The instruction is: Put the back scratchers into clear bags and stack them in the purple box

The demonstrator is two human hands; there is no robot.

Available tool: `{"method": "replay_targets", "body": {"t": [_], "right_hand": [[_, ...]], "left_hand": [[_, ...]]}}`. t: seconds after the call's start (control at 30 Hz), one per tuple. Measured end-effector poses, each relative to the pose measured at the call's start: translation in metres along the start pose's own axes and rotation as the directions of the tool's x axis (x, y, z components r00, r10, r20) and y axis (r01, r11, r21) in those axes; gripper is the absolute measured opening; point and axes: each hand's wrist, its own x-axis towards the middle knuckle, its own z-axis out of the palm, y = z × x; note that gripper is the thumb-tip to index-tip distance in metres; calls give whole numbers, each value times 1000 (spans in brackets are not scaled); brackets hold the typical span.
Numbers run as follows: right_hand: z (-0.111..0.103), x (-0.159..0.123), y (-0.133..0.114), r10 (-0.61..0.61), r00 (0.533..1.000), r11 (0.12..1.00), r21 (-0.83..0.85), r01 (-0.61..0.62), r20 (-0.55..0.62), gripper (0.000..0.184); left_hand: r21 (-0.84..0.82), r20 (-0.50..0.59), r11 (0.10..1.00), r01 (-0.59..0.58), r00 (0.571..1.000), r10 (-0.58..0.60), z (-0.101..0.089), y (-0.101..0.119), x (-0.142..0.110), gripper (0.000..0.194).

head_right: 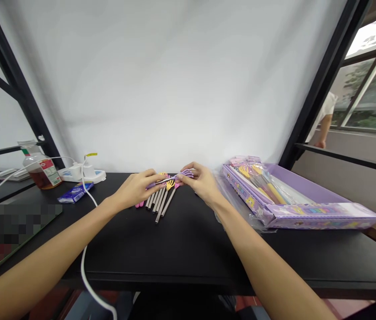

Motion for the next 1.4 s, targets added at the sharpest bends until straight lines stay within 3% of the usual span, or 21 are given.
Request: {"method": "replay_targets", "body": {"t": [0.17, 0.47, 0.53, 0.63, 0.73, 0.8, 0.87, 0.9, 0.97, 1.17, 1.3, 1.4], "right_hand": [[9, -4, -5, -34, 998, 999, -28, 35, 51, 39], [19, -7, -2, 20, 997, 999, 29, -22, 81, 33], [24, -5, 1, 44, 998, 993, 109, -48, 40, 32], [22, 4, 1, 102, 986, 955, 290, -59, -135, 33], [-8, 18, -6, 112, 919, 923, 381, 45, -378, 35], [-42, 26, -13, 104, 815, 908, 388, 156, -570, 38], [-76, 28, -17, 103, 680, 893, 368, 258, -726, 45], [-90, 27, -17, 109, 621, 887, 358, 292, -776, 45], [-108, 25, -13, 131, 551, 875, 357, 326, -824, 44], [-120, 21, 2, 202, 509, 842, 414, 346, -837, 39], [-127, 22, 0, 205, 449, 838, 392, 379, -870, 36], [-128, 23, -1, 184, 453, 846, 375, 379, -872, 35]], "left_hand": [[178, -4, 984, -11, 1000, 12, 5, 10, 2, 35], [131, -36, 991, 12, 999, -8, 4, 13, 2, 34], [142, -27, 990, 7, 1000, -3, 4, 15, 6, 35], [163, -22, 986, 25, 1000, -22, -2, 10, 13, 35], [165, -33, 979, 119, 993, -115, -17, -16, 14, 31], [220, -6, 944, 245, 968, -250, -30, -43, 9, 29], [329, 51, 882, 338, 926, -374, -41, -67, 1, 31], [368, 67, 853, 370, 904, -421, -45, -77, -4, 32], [382, 68, 839, 387, 894, -443, -49, -89, -10, 33], [285, -4, 914, 290, 954, -301, -42, -94, -13, 34], [341, 58, 886, 315, 933, -355, -40, -99, -15, 34], [403, 71, 839, 365, 902, -426, -40, -102, -16, 34]]}}
